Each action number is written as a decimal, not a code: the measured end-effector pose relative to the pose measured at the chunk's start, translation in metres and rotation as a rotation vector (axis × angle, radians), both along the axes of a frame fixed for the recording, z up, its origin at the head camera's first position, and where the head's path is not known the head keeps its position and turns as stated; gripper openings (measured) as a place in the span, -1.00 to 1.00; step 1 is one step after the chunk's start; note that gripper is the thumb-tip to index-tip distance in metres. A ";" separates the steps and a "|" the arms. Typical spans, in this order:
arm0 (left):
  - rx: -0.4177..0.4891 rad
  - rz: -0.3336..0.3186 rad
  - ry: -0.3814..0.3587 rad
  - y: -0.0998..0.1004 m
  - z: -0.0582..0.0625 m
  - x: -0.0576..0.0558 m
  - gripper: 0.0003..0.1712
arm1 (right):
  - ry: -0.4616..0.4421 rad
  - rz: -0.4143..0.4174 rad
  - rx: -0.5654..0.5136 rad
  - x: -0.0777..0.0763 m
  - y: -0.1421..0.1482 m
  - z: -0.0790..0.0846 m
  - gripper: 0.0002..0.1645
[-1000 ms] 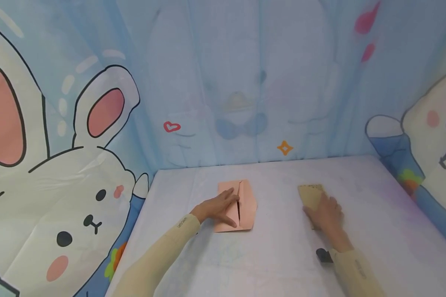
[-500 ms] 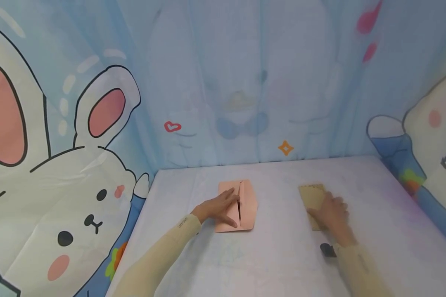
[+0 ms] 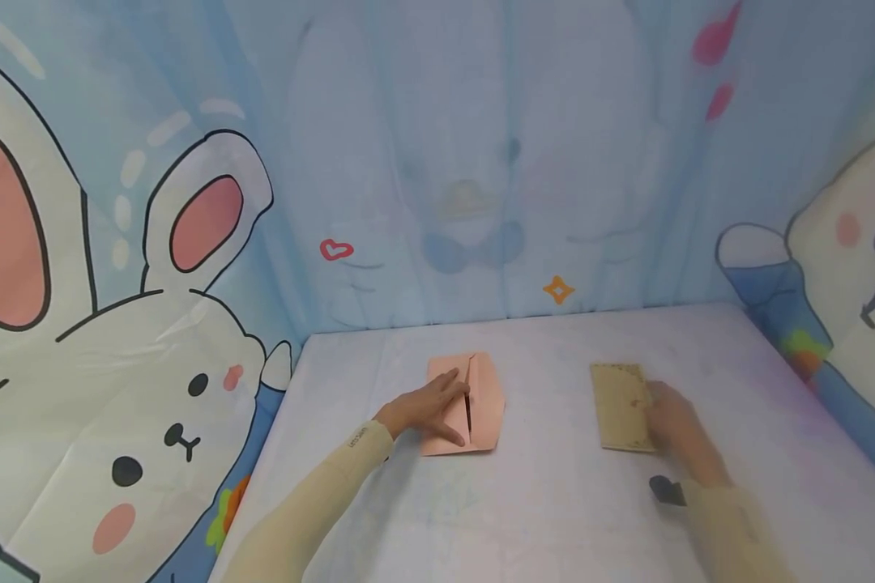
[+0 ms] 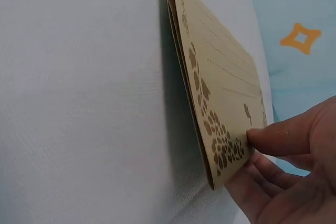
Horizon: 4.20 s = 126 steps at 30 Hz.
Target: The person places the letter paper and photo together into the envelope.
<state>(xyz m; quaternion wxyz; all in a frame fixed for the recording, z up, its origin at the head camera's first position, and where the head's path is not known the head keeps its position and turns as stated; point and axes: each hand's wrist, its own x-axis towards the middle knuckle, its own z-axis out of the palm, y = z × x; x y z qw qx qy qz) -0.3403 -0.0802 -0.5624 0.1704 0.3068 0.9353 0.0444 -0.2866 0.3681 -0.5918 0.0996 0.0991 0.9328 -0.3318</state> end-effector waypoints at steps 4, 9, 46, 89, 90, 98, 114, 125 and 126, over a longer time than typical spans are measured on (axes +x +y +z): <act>-0.003 -0.002 0.001 0.000 -0.002 -0.001 0.21 | 0.014 -0.050 -0.034 0.000 0.007 -0.006 -0.29; -0.009 0.006 0.007 0.000 -0.005 -0.002 0.21 | 0.066 -0.088 -0.079 0.004 0.009 -0.010 -0.27; -0.022 -0.012 0.033 0.000 -0.005 -0.004 0.19 | 0.240 -0.005 -0.152 0.007 -0.032 -0.016 -0.35; 0.023 -0.007 -0.014 -0.002 -0.001 -0.001 0.16 | 0.199 0.027 -0.249 -0.003 -0.097 -0.005 -0.35; 0.021 -0.009 -0.013 -0.001 -0.001 -0.001 0.16 | 0.197 0.030 -0.253 -0.003 -0.098 -0.005 -0.35; -0.019 -0.007 0.002 0.001 -0.003 -0.001 0.17 | 0.212 0.068 -0.286 0.000 -0.111 -0.006 -0.36; -0.021 -0.001 0.013 0.001 -0.003 -0.001 0.17 | 0.198 0.065 -0.302 -0.007 -0.142 -0.002 -0.37; -0.014 -0.008 0.025 0.001 -0.005 -0.001 0.19 | 0.200 0.090 -0.298 -0.011 -0.162 0.001 -0.37; -0.014 -0.011 0.028 0.001 -0.005 -0.001 0.19 | 0.207 0.095 -0.295 -0.011 -0.163 0.001 -0.36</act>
